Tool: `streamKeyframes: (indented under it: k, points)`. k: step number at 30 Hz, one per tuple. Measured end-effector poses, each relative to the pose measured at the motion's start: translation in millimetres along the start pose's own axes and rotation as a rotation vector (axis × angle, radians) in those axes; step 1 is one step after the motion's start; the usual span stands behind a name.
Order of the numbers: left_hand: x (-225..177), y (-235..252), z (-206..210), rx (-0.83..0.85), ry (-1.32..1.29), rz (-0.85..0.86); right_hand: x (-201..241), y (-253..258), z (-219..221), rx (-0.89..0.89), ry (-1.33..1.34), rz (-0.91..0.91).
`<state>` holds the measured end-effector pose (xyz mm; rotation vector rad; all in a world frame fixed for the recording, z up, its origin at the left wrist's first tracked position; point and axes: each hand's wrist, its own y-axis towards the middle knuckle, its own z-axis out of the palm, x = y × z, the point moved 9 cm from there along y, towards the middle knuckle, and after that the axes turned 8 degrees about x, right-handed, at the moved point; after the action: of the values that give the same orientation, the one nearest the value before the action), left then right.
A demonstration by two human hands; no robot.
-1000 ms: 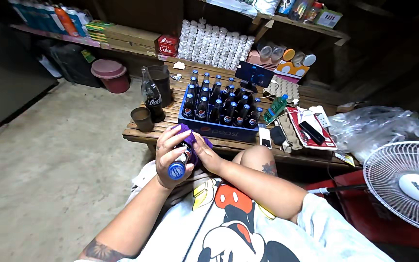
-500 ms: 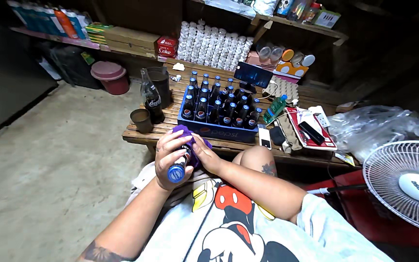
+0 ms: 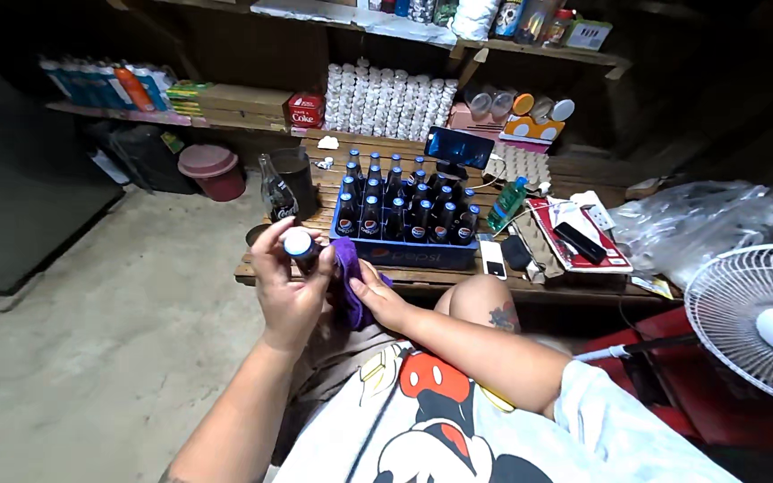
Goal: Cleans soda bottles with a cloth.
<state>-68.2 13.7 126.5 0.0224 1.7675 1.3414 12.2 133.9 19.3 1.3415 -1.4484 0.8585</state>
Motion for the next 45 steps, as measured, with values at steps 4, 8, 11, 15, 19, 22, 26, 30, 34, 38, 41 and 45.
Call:
streamKeyframes:
  k: [4, 8, 11, 15, 19, 22, 26, 30, 34, 38, 41, 45]
  points:
    - [-24.5, 0.0, 8.2, -0.018, -0.154, -0.042, 0.8, -1.3, 1.8, 0.025, -0.057, 0.043]
    - [-40.0, -7.4, 19.9, 0.031, -0.211, 0.18, 3.8, -6.4, 0.6, 0.025, -0.024, 0.053]
    - [-45.4, -2.9, 17.7, 0.141, -0.258, 0.265, 10.6, -10.7, -1.5, 0.023, -0.016, 0.063]
    - [-40.6, 0.4, 35.5, 0.428, -0.262, 0.286, 9.9, -11.1, -0.6, 0.036, -0.045, 0.089]
    - [-33.5, 1.9, 32.7, 0.489, -0.332, 0.277, 10.8, -10.2, -0.8, 0.034, -0.044, 0.051]
    - [-29.4, 4.0, 22.2, 0.439, -0.363, 0.283, 19.7, -11.6, 1.9, 0.027, -0.061, -0.011]
    - [-26.6, 9.3, 4.4, 0.271, -0.165, 0.307, 54.5, -17.8, 10.1, 0.05, -0.141, -0.174]
    - [-29.5, 9.1, -5.4, 0.149, 0.041, 0.307, 107.9, -28.3, 20.1, 0.009, -0.248, -0.554]
    - [-30.6, 2.3, -9.6, 0.085, 0.041, 0.308, 119.2, -18.4, 18.5, 0.03, -0.223, -0.579]
    - [-36.0, -6.8, -7.3, 0.103, 0.107, 0.359, 104.8, 6.3, 12.9, 0.081, -0.222, -0.444]
    - [-40.7, -12.7, -4.1, 0.112, 0.174, 0.389, 89.6, 18.7, 11.5, 0.149, -0.209, -0.323]
    - [-46.9, -20.8, 3.7, 0.148, 0.228, 0.436, 58.9, 28.5, 8.5, 0.183, -0.206, -0.199]
